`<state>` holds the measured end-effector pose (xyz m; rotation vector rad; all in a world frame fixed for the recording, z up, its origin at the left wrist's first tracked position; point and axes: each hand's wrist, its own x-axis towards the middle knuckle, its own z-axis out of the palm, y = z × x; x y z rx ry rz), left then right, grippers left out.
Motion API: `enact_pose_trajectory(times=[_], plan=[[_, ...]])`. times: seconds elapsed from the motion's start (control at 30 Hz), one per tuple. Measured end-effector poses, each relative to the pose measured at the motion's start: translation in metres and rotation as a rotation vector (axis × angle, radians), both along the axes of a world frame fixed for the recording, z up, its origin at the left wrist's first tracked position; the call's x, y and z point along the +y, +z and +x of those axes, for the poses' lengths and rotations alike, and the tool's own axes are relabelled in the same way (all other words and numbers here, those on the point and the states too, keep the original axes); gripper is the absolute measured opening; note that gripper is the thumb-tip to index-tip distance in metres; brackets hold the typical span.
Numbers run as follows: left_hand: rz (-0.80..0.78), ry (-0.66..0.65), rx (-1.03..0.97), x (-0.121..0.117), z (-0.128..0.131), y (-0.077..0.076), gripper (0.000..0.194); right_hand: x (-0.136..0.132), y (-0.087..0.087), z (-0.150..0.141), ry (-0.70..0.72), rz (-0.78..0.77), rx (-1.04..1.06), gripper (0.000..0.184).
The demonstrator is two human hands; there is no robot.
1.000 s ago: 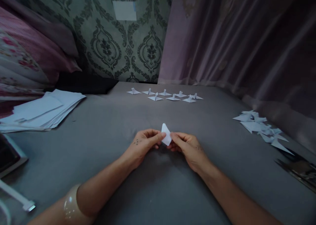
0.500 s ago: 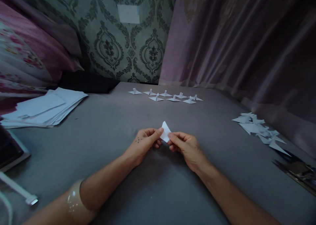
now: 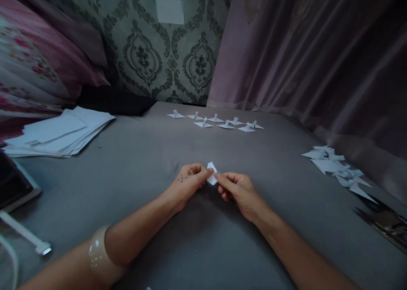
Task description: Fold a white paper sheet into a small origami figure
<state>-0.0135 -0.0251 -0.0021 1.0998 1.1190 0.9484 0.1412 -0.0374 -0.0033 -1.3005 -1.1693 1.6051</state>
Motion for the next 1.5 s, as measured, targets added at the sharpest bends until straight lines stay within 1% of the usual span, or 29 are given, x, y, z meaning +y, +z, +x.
enact_pose_trajectory(times=[0.13, 0.23, 0.37, 0.47, 0.53, 0.6, 0.63, 0.7, 0.77, 0.87, 0.9, 0.97, 1.03, 1.1, 1.17, 1.2, 1.27, 1.3, 1.37, 1.43, 1.5], plan=[[0.027, -0.030, -0.024, 0.000, -0.001, 0.000, 0.044, 0.001, 0.002, -0.001, -0.016, -0.033, 0.060, 0.041], [0.024, -0.081, -0.036, -0.001, -0.001, 0.000, 0.048, 0.002, 0.003, -0.002, -0.042, -0.030, 0.092, 0.042], [0.024, -0.123, -0.034, -0.002, 0.000, 0.002, 0.038, 0.003, 0.001, -0.001, -0.049, 0.011, 0.060, 0.041], [0.067, -0.129, -0.032, -0.004, 0.001, 0.003, 0.032, 0.002, 0.000, 0.000, -0.033, 0.084, 0.002, 0.041], [0.104, -0.143, -0.037, -0.005, 0.000, 0.004, 0.031, 0.002, 0.002, 0.002, -0.029, 0.186, -0.056, 0.040], [0.150, -0.156, -0.039, -0.004, -0.001, 0.006, 0.030, 0.001, 0.005, 0.004, -0.039, 0.278, -0.097, 0.035], [0.181, -0.165, -0.033, -0.004, -0.002, 0.006, 0.030, 0.002, 0.006, 0.005, -0.044, 0.301, -0.095, 0.032], [0.270, -0.196, 0.007, -0.002, -0.005, 0.008, 0.029, 0.003, 0.009, 0.008, -0.040, 0.298, -0.047, 0.031], [0.385, -0.237, 0.089, 0.000, -0.008, 0.008, 0.028, 0.003, 0.011, 0.010, -0.005, 0.278, 0.017, 0.033], [0.525, -0.277, 0.214, 0.001, -0.011, 0.007, 0.027, 0.004, 0.012, 0.012, 0.054, 0.325, 0.028, 0.024], [0.539, -0.273, 0.233, 0.001, -0.011, 0.006, 0.027, 0.004, 0.012, 0.012, 0.055, 0.353, 0.007, 0.020], [0.497, -0.233, 0.196, 0.001, -0.009, 0.005, 0.023, 0.004, 0.012, 0.011, 0.025, 0.414, -0.053, 0.015], [0.395, -0.174, 0.042, 0.000, -0.005, 0.003, 0.018, 0.004, 0.011, 0.009, -0.030, 0.472, -0.106, 0.014], [0.289, -0.115, -0.143, -0.001, 0.000, 0.001, 0.022, 0.003, 0.009, 0.006, -0.080, 0.509, -0.150, 0.015], [0.229, -0.061, -0.236, -0.003, 0.003, 0.000, 0.022, 0.002, 0.006, 0.002, -0.128, 0.520, -0.163, 0.014], [0.224, -0.038, -0.239, -0.004, 0.004, 0.001, 0.019, 0.001, 0.005, 0.001, -0.155, 0.521, -0.159, 0.014], [0.274, 0.008, -0.200, -0.005, 0.004, 0.001, 0.013, 0.001, 0.002, -0.001, -0.232, 0.553, -0.164, 0.021], [0.319, 0.032, -0.164, -0.005, 0.003, 0.002, 0.010, 0.001, 0.001, 0.000, -0.277, 0.597, -0.190, 0.027], [0.416, 0.077, -0.072, -0.005, 0.002, 0.003, 0.008, 0.001, 0.002, 0.002, -0.354, 0.747, -0.294, 0.036], [0.501, 0.105, 0.036, -0.005, -0.001, 0.003, 0.008, 0.000, 0.006, 0.006, -0.368, 0.936, -0.420, 0.039], [0.577, 0.111, 0.136, -0.005, -0.003, 0.002, 0.012, -0.002, 0.011, 0.010, -0.318, 1.089, -0.515, 0.037]])
